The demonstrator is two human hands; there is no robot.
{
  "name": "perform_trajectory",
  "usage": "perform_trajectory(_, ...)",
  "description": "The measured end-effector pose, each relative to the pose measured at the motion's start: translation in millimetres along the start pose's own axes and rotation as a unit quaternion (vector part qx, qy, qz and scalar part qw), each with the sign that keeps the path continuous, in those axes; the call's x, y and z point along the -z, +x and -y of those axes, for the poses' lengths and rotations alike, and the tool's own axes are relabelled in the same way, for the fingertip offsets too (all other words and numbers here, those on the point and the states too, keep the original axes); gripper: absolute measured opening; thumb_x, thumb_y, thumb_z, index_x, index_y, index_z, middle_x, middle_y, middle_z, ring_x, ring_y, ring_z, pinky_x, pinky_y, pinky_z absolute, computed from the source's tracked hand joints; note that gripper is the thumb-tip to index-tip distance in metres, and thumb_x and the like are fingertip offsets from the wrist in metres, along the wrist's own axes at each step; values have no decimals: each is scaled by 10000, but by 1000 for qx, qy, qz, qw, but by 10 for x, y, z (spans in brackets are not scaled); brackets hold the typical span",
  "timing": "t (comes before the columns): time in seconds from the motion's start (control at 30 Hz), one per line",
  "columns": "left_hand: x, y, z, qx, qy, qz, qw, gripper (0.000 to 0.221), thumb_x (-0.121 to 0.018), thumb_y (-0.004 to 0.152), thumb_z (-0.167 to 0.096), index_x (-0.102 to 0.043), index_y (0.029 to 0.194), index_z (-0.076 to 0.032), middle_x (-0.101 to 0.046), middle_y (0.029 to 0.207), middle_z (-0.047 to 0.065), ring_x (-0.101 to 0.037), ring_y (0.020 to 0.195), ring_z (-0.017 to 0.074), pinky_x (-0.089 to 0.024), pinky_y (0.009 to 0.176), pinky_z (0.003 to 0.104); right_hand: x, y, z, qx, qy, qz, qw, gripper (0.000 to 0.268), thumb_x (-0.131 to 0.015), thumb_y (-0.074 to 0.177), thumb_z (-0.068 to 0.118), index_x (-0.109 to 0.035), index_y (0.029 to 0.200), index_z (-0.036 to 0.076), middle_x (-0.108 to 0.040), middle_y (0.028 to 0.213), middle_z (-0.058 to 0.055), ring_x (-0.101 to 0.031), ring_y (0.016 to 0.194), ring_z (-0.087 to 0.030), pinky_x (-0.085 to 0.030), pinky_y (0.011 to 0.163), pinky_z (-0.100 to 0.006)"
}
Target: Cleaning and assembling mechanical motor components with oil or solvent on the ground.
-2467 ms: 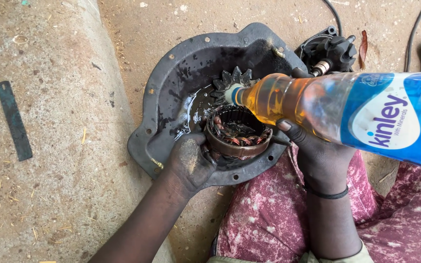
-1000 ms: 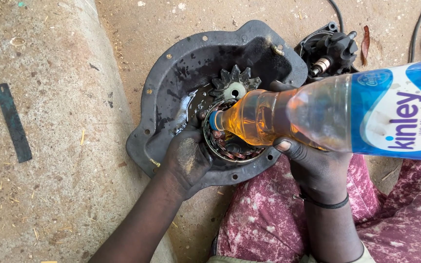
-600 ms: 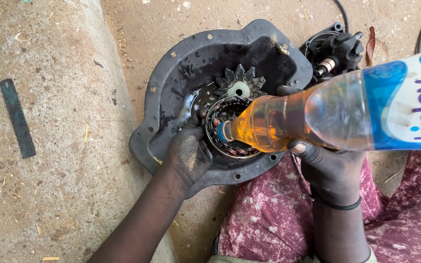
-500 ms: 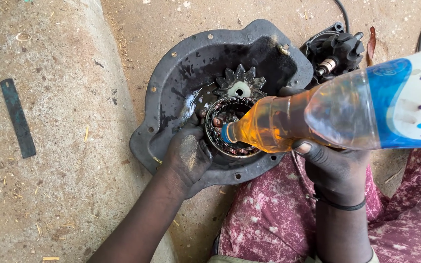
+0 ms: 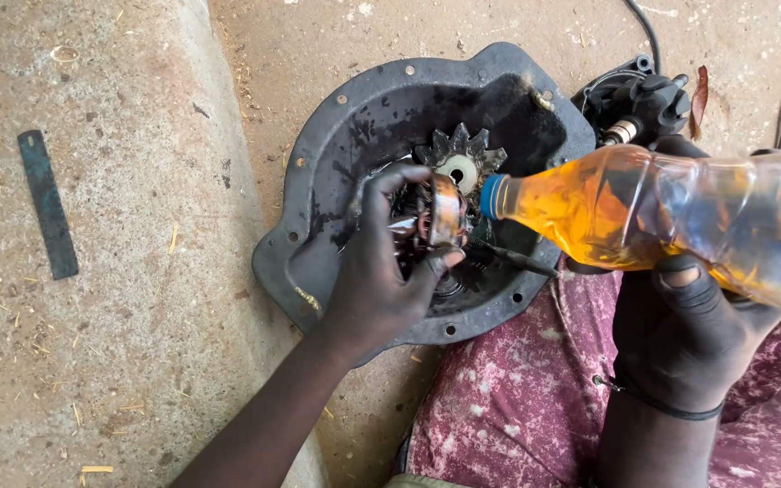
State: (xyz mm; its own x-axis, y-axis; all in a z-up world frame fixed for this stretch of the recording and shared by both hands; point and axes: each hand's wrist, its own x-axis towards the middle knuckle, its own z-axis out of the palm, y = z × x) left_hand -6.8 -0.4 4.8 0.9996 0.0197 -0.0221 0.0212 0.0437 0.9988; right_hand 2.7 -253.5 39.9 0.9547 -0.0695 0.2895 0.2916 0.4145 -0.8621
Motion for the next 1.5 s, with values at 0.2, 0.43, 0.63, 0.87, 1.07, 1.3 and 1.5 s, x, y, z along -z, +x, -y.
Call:
perform_trajectory(0.2,-42,-60,55,-96,195,42,975,685,-621,938,16,-215,1484,-70,-643,1249,262,-756,1084,314,-601,928,349,-234,62,54,10,-61,2,998,675,-853,981,77,-459,1524,2,-637,1409,-158,-619,1339,-291,-474,1245,-450)
perform_trajectory(0.43,-31,-104,291,-118,366,91,918,697,-489,973,128,-154,1553,-65,-629,1297,331,-761,989,335,-661,839,342,61,41,-138,34,-115,8,993,655,-839,997,-67,-454,1525,-31,-615,1350,-135,-613,1295,-288,-504,1207,-448)
perform_trajectory(0.63,-14,-102,278,-211,386,66,896,905,-549,859,111,-74,1596,-114,-657,1213,314,-730,1031,414,-624,927,457,-34,155,-91,17,-114,5,993,648,-829,1025,-38,-442,1544,-11,-611,1398,-165,-599,1344,-300,-509,1227,-462)
perform_trajectory(0.87,-61,-42,274,94,481,274,827,764,-475,1022,42,-107,1656,-175,-719,1033,182,-767,887,295,-655,815,361,105,125,-280,46,-113,-45,991,704,-837,1021,-128,-396,1560,-25,-560,1404,-148,-573,1333,-290,-502,1225,-477)
perform_trajectory(1.07,-62,-104,443,-121,478,180,851,715,-533,871,163,-449,1534,-93,-684,1219,199,-722,1040,304,-602,911,382,48,143,-347,43,-121,-66,989,712,-801,988,-175,-381,1541,-20,-552,1430,-154,-566,1368,-304,-467,1209,-484)
perform_trajectory(1.3,-44,-115,475,-240,529,129,804,708,-563,870,96,-485,1521,-173,-684,1270,165,-654,1219,287,-458,1155,432,-281,107,-385,9,-136,-30,990,729,-773,943,-146,-390,1552,-21,-555,1514,-172,-549,1433,-296,-476,1279,-453)
perform_trajectory(1.5,-47,-122,439,-250,530,138,799,649,-584,882,61,-526,1484,-174,-686,1271,153,-657,1210,290,-467,1127,435,-285,61,-484,-2,-169,22,985,710,-785,969,-104,-396,1559,-36,-515,1598,-163,-505,1479,-248,-433,1320,-406)
